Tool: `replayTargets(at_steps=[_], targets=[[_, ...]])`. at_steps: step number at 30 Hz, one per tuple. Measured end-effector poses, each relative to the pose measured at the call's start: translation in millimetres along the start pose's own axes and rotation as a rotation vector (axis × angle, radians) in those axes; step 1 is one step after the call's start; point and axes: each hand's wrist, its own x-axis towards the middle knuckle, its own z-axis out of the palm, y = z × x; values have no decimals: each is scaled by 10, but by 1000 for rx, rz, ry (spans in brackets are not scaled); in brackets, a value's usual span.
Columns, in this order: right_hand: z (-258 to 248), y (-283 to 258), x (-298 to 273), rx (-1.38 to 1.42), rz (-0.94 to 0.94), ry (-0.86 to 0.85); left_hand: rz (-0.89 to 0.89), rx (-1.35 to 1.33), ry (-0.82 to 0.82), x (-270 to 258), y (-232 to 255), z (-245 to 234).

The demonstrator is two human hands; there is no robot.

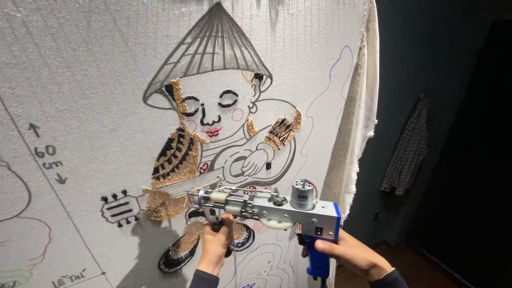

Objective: The person uses a tufting gun to create a rug featuring a character design.

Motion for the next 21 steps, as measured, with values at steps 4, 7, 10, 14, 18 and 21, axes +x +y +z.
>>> replayTargets(at_steps=[4,7,10,14,18,21], targets=[[57,-17,-147,289,1,223,-66,37,-39,76,-117,518],[-94,92,-239,350,-43,301,-124,90,-76,172,-187,760],[-263,187,-355,401,-64,365,-122,116,-139,300,-343,955],[-480,342,-491,487,-106,351,-106,146,-177,309,-233,1319],[-557,314,-584,479,-157,485,-133,209,-226,327,-101,1626],[-595,335,-611,495,-184,580,-141,245,-264,377,-22,1823]])
